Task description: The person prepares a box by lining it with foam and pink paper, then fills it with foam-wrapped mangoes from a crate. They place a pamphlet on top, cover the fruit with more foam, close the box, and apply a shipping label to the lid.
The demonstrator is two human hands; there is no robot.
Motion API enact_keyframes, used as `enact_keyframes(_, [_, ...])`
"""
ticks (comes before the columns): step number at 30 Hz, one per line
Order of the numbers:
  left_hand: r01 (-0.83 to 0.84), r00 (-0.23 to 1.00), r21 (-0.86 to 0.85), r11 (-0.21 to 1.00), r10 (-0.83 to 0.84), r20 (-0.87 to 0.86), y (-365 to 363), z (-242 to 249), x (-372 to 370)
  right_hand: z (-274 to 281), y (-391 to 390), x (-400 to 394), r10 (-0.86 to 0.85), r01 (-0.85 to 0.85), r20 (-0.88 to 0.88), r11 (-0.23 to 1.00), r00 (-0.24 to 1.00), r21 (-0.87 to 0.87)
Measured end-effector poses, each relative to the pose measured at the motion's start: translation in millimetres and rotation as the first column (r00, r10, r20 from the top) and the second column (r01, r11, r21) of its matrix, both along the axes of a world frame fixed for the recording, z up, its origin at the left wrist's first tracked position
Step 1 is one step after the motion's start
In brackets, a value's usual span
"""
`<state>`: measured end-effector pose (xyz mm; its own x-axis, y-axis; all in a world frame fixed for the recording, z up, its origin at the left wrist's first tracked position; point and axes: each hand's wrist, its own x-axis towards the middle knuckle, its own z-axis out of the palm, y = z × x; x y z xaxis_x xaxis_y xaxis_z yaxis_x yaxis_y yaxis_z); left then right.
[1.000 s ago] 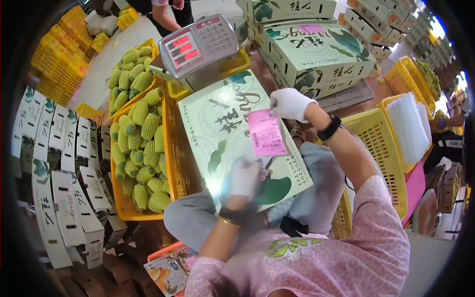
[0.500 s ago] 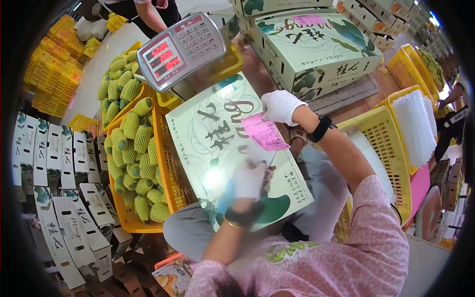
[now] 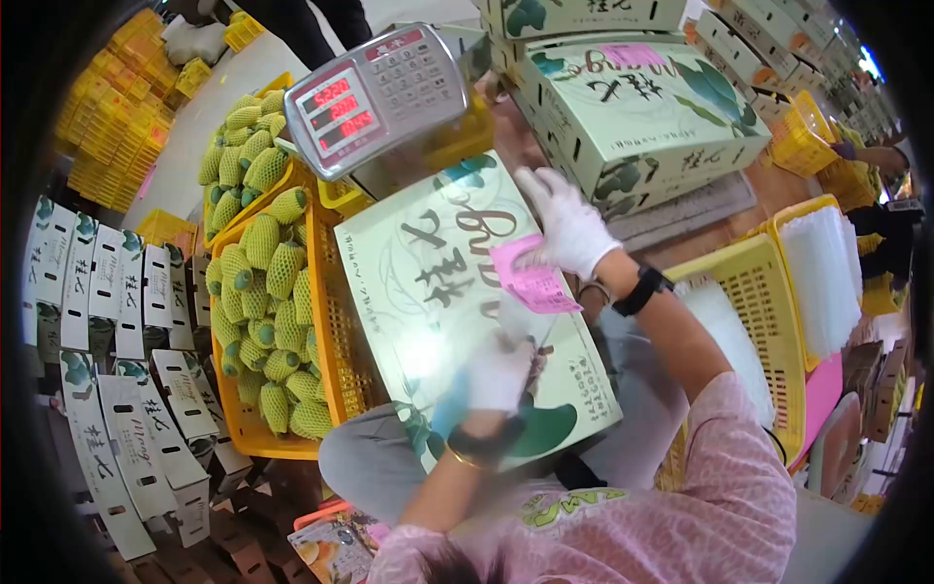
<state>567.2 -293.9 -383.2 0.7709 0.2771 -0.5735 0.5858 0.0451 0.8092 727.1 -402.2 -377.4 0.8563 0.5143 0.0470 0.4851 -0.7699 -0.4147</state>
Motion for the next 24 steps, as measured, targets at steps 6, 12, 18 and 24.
enact_keyframes(6, [0.044, 0.999, 0.080, 0.996, -0.045, 0.000, -4, 0, -20, -23, 33, 40, -0.114, 0.114, 0.004, 0.992, 0.993, 0.048])
enact_keyframes(12, [0.110, 0.994, 0.052, 0.993, -0.109, -0.014, -16, 9, -75, -8, 28, 25, 0.576, -0.516, 0.415, 0.817, 0.704, -0.260])
enact_keyframes(18, [0.314, 0.943, 0.159, 0.936, -0.327, 0.065, 47, 36, -168, 15, -51, -165, 0.814, -0.810, -0.170, 0.484, 0.555, -0.331])
enact_keyframes(24, [0.641, 0.650, 0.379, 0.668, -0.734, 0.194, 49, 52, -191, 40, -113, -305, 0.437, 0.183, -0.743, 0.787, 0.507, 0.589])
